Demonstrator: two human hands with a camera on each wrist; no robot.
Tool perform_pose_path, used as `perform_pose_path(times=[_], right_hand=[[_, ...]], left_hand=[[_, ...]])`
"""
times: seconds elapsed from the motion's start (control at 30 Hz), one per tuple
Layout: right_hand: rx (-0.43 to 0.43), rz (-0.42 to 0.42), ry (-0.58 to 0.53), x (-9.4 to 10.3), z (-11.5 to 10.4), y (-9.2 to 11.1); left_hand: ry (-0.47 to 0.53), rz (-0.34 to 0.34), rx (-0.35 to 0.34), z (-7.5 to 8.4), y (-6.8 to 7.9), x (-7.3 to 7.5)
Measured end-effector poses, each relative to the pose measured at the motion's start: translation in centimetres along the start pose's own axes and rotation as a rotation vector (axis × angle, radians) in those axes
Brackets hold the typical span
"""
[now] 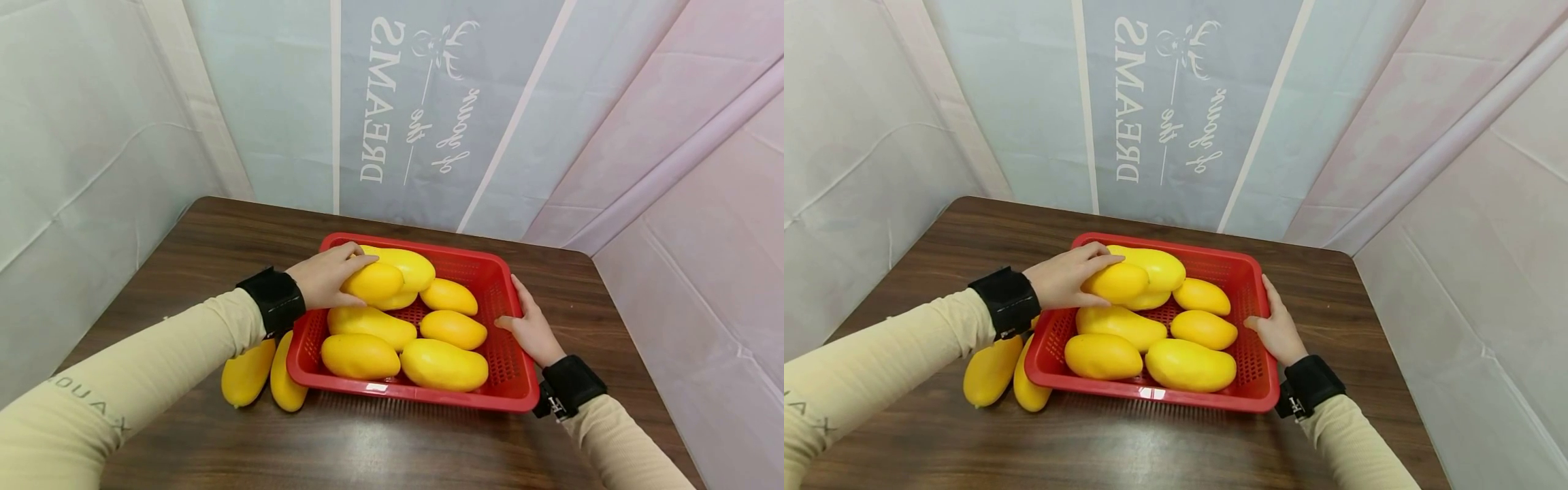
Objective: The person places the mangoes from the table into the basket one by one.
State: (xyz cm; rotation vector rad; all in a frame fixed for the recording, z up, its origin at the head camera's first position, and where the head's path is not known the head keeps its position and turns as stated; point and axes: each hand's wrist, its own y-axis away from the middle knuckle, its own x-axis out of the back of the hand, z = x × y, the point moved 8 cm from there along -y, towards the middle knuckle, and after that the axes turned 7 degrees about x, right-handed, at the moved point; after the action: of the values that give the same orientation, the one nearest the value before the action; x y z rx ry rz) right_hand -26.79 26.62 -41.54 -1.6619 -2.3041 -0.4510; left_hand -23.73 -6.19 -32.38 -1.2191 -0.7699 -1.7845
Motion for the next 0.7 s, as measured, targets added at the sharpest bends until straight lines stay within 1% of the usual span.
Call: perform_pose_path(times=[0.13, 0.27, 0.4, 0.57, 0.7], right_hand=[[0.001, 0.001, 0.001, 0.0, 0.1, 0.0], [0.001, 0.004, 0.006, 0.0, 0.1, 0.0], [0.008, 0.004, 0.001, 0.0, 0.0, 0.0], [0.012, 0.002, -0.005, 0.0, -0.1, 0.0], [0.009, 0.005, -0.002, 0.0, 0.0, 0.0]], left_hand=[[-0.011, -0.012, -0.018, 0.2, 0.1, -0.3], [-0.016, -0.007, -0.035, 0.2, 0.2, -0.5], [0.005, -0.008, -0.045, 0.3, 0.0, -0.7], [0.042, -0.04, -0.019, 0.2, -0.1, -0.9], [0.043, -0.069, 0.005, 0.1, 0.0, -1.1]])
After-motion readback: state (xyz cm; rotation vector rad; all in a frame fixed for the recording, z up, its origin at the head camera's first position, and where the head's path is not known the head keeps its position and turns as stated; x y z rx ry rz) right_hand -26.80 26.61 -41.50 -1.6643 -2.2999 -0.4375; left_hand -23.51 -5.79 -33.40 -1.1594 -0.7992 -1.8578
